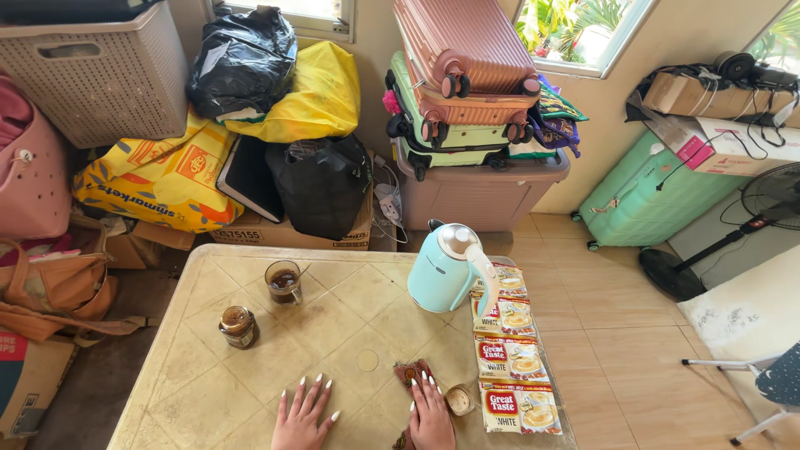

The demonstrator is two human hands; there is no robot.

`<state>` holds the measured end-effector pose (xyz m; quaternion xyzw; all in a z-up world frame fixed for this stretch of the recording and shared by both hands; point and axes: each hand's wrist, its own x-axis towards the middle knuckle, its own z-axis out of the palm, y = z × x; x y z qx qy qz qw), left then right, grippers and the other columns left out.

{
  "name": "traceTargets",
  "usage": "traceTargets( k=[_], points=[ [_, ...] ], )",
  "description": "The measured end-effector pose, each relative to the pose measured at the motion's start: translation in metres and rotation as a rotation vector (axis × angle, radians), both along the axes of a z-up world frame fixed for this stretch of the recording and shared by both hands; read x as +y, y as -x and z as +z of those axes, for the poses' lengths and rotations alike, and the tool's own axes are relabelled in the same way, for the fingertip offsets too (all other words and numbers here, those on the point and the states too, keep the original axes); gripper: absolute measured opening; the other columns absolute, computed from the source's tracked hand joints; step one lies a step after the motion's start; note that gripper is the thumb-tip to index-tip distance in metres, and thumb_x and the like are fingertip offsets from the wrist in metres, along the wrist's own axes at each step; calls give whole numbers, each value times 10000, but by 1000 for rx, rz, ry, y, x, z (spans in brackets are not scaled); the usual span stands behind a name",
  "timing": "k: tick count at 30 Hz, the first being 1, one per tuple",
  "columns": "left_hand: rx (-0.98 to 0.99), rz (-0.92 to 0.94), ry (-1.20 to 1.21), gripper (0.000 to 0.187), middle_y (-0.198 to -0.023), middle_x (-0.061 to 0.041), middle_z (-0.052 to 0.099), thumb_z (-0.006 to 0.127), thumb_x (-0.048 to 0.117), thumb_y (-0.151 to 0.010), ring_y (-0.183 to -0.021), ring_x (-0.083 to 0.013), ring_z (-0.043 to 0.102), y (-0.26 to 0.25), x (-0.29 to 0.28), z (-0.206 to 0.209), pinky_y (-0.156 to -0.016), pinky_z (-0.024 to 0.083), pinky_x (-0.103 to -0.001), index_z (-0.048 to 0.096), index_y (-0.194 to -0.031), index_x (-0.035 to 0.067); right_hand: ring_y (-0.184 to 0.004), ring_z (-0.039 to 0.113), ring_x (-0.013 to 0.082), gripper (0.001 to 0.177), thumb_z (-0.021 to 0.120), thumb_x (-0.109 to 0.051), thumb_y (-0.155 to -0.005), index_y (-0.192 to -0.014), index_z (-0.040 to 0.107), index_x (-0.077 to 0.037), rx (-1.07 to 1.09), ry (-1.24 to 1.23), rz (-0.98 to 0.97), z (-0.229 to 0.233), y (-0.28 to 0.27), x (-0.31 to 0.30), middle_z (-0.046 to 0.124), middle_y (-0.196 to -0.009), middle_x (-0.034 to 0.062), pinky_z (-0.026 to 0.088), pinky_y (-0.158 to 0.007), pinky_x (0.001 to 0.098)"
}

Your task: The person stirs a dark liquid in a glass with a spoon, wipes the table with a cloth, and repeatedly scoops a brown substance from a jar into the glass. They continue stirring and wiping the table surface throughout the clip.

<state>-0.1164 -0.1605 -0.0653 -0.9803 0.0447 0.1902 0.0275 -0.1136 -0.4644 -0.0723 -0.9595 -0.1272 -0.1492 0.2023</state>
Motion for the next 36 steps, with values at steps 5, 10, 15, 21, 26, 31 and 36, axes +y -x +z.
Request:
traceTargets(
  k=[5,10,15,21,26,31,36],
  points=[
    [-83,63,54,711,-1694,80,124,336,656,-1008,-1576,-198,93,-3,25,-10,-1270,52,-533,159,-1616,333,-1419,412,378,592,622,-160,-849,-1427,523,-73,-55,-13,-7,5,3,4,455,-1528,188,338,-1151,480],
    [-287,195,163,639,-1634,76,290,474,567,-963,-1551,-164,232,-4,86,-20,-1290,118,-481,366,-1526,286,-1418,445,340,539,604,-165,-878,-1410,543,-103,-67,-5,-82,15,4,15,488,-1522,141,366,-1152,453],
    [-551,303,204,683,-1583,42,360,560,526,-873,-1483,-194,324,12,169,-18,-1269,162,-486,442,-1498,278,-1402,470,338,533,604,-170,-857,-1385,562,-112,-112,38,-188,30,4,34,524,-1482,136,374,-1163,460],
    [-710,281,325,688,-1555,-19,414,572,493,-857,-1471,-254,334,43,253,-21,-1238,193,-492,459,-1476,214,-1386,472,376,576,620,-247,-869,-1418,544,-90,-61,-58,-455,28,10,95,507,-1499,184,354,-1170,456],
    [-738,100,447,661,-1471,-24,476,614,465,-828,-1442,-267,342,49,278,-32,-1210,178,-523,503,-1417,188,-1432,436,345,585,596,-285,-883,-1426,530,-78,-4,9,-511,15,11,157,489,-1520,174,310,-1214,451],
    [-613,99,525,604,-1458,7,515,644,398,-851,-1439,-244,358,58,284,-43,-1229,157,-519,553,-1417,206,-1452,372,354,632,605,-276,-875,-1449,492,-39,14,-25,-469,-1,19,229,420,-1553,208,269,-1211,467],
    [-683,125,869,557,-1443,-100,534,636,322,-884,-1439,-310,387,58,297,-53,-1239,176,-501,554,-1389,100,-1471,336,364,592,580,-259,-925,-1468,453,-60,183,-52,-366,-6,22,321,391,-1582,178,253,-1217,450]
  ],
)
